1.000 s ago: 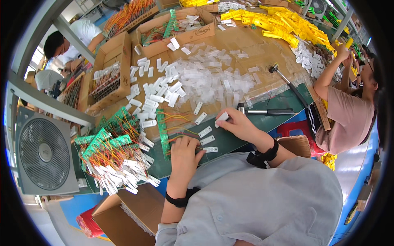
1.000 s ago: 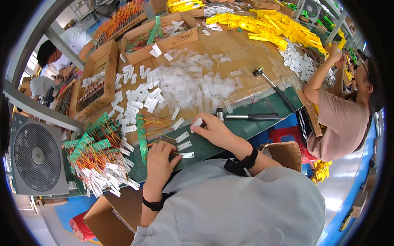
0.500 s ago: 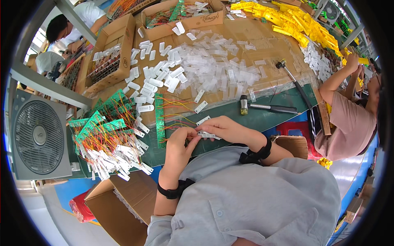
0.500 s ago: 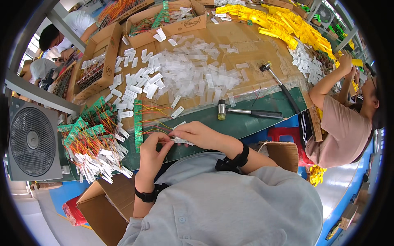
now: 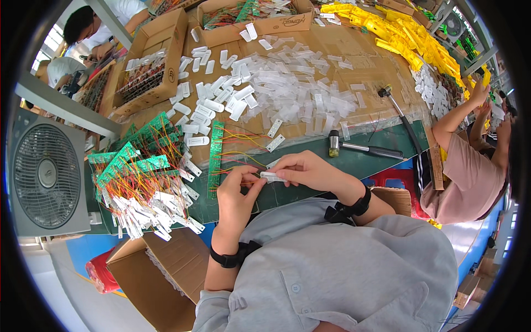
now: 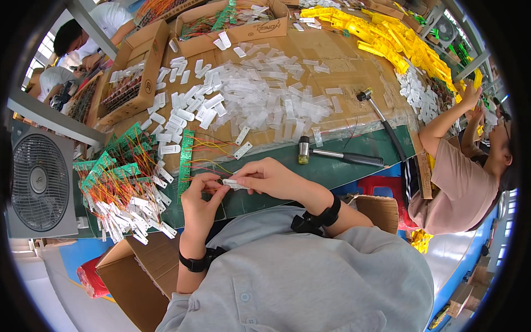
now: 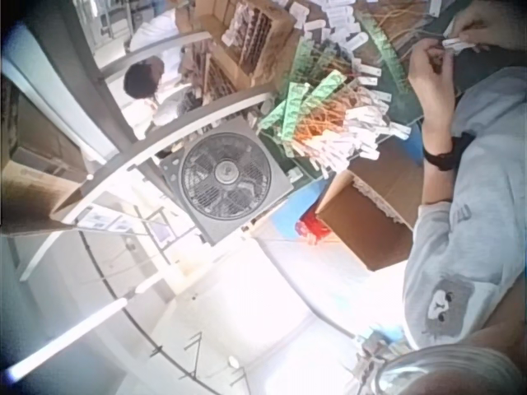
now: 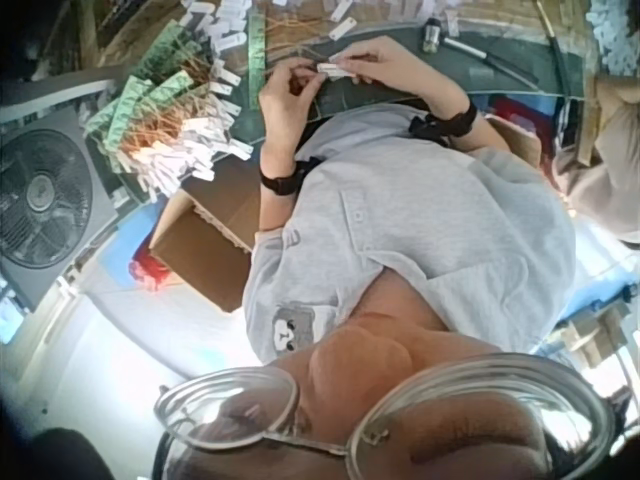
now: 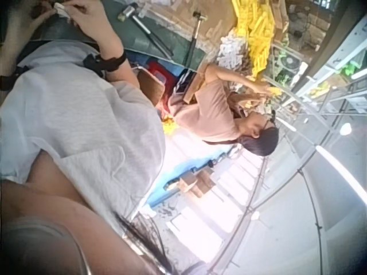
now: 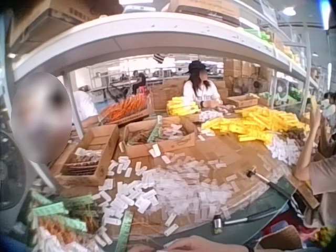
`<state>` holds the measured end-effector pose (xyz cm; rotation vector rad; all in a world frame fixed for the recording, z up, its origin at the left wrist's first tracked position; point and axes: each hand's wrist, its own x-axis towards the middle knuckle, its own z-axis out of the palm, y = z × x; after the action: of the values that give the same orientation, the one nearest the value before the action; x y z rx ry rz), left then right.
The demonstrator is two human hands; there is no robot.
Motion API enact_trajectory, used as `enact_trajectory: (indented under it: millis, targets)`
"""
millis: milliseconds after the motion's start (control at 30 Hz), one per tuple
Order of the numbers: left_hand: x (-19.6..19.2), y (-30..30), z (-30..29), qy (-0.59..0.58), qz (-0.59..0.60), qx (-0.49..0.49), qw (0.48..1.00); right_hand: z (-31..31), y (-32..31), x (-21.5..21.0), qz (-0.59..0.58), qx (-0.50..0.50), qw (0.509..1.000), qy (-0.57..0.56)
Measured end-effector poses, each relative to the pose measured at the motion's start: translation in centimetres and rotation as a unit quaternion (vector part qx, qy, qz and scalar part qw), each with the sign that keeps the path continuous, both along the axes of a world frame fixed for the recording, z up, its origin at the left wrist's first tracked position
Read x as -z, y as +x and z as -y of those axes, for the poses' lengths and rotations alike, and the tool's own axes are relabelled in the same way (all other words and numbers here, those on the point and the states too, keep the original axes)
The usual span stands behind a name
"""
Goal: Assembling LED light components by attaching plastic covers to circuit boards and using a small mallet to secure them.
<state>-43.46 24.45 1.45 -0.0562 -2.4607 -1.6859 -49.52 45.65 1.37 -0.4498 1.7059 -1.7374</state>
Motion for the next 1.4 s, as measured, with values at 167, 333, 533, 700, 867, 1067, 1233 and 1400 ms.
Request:
enact_trajectory:
  millis: [167, 333, 533, 700, 867, 1067, 1233, 1400]
  targets:
    - [-0.2, 0.0, -0.1, -0.015, -0.009, -0.005, 1.000, 0.3, 0.6, 0.1, -0.065, 0.019, 0.998, -0.011]
    - [0.0, -0.1, 0.0, -0.031, -0.026, 0.004, 0.999, 0.7, 0.9, -1.5, -0.183, 0.023, 0.978, 0.096]
    - [0.2, 0.1, 0.1, -0.057, -0.086, -0.010, 0.995, 1.6, 1.0, -1.2, -0.289, 0.045, 0.948, 0.124]
    - [0.1, 0.2, 0.4, -0.042, -0.104, -0.035, 0.993, 2.1, 1.2, -0.4, -0.123, 0.064, 0.990, 0.038]
    - [0.4, -0.1, 0.5, -0.015, -0.091, -0.050, 0.995, 2.5, 1.1, -0.2, -0.151, 0.077, 0.985, 0.021]
    - [0.3, 0.0, 0.5, -0.010, -0.091, -0.068, 0.994, 2.8, 1.3, -0.2, -0.150, 0.114, 0.978, 0.088]
    - [0.9, 0.0, 0.7, -0.017, -0.096, -0.040, 0.994, 3.0, 1.2, 0.3, -0.226, 0.125, 0.963, 0.073]
    - [1.1, 0.1, 0.5, -0.008, -0.089, -0.048, 0.995, 3.3, 1.2, 1.2, -0.241, 0.146, 0.959, 0.007]
